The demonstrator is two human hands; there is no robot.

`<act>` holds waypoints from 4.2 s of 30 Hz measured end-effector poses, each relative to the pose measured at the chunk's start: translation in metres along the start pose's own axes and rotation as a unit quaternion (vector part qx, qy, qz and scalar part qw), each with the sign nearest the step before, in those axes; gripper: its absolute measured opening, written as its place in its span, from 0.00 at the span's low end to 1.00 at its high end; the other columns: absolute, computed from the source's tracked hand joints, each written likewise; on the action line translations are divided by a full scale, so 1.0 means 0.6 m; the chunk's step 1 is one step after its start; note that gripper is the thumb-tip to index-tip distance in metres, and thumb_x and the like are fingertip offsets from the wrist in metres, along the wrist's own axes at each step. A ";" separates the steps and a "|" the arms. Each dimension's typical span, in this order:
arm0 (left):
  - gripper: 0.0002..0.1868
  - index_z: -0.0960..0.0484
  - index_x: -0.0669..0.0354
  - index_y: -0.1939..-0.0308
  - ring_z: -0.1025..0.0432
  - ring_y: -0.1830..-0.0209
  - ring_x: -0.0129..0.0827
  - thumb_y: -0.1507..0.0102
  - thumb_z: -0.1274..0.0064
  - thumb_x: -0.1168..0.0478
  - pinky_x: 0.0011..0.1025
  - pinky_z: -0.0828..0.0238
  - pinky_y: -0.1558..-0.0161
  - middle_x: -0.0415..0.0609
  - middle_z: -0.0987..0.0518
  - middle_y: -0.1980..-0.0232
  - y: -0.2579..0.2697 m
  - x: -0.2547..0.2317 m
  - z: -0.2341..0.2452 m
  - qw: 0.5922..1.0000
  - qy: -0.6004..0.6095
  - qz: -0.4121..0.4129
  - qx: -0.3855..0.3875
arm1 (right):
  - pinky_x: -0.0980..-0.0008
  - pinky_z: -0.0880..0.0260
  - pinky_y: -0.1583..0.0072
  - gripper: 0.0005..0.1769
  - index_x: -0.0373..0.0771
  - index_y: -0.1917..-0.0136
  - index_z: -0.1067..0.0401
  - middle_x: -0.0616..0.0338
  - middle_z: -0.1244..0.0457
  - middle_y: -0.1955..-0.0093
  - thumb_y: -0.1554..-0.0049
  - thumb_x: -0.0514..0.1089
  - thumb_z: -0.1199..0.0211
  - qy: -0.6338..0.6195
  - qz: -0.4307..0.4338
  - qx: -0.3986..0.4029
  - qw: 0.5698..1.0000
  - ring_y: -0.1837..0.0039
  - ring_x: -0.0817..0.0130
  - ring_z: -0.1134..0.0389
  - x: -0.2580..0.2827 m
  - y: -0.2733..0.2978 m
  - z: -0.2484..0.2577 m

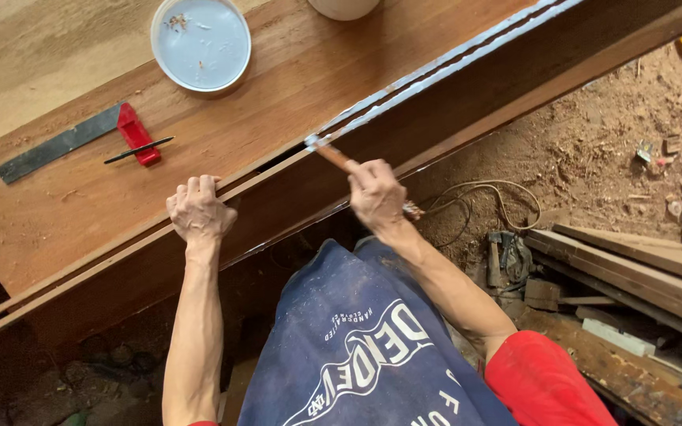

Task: The person applies a white adhesive substance along the edge of a wooden plank using a small wooden stick. They repeatedly dip the stick into a white bucket to gather more adhesive and spread it along the wood's edge.

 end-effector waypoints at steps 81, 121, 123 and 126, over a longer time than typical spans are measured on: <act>0.21 0.19 0.47 0.55 0.29 0.54 0.40 0.52 0.42 0.67 0.38 0.39 0.47 0.42 0.22 0.57 0.004 -0.004 0.008 0.998 -0.012 0.061 0.002 | 0.75 0.26 0.57 0.11 0.30 0.40 0.24 0.53 0.30 0.53 0.33 0.37 0.41 -0.285 -0.029 0.135 0.948 0.57 0.72 0.29 -0.107 -0.389 0.211; 0.16 0.22 0.50 0.67 0.28 0.62 0.39 0.58 0.42 0.66 0.35 0.36 0.55 0.43 0.22 0.64 0.085 0.183 0.008 0.999 0.005 0.035 -0.008 | 0.68 0.31 0.68 0.15 0.39 0.39 0.24 0.54 0.33 0.55 0.39 0.42 0.38 -0.088 -0.082 0.004 0.993 0.63 0.66 0.34 0.111 0.081 -0.107; 0.15 0.22 0.50 0.66 0.28 0.62 0.39 0.56 0.42 0.67 0.35 0.36 0.54 0.43 0.23 0.64 0.081 0.180 0.012 0.999 0.006 0.034 -0.014 | 0.70 0.31 0.68 0.15 0.40 0.40 0.24 0.54 0.33 0.56 0.39 0.43 0.36 -0.055 -0.007 0.007 0.998 0.64 0.68 0.34 0.142 0.076 -0.098; 0.17 0.22 0.50 0.66 0.28 0.63 0.41 0.60 0.42 0.65 0.36 0.36 0.55 0.44 0.23 0.64 0.078 0.177 0.024 0.999 0.029 0.033 -0.029 | 0.71 0.32 0.70 0.15 0.40 0.39 0.23 0.52 0.34 0.56 0.39 0.41 0.37 -0.005 0.003 0.021 1.000 0.65 0.67 0.35 0.121 0.046 -0.083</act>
Point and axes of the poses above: each hand's wrist, its own y-axis away from the middle knuckle, its own z-axis out of the back of the hand, x = y × z, the point moved 10 cm from there along -y, towards the middle knuckle
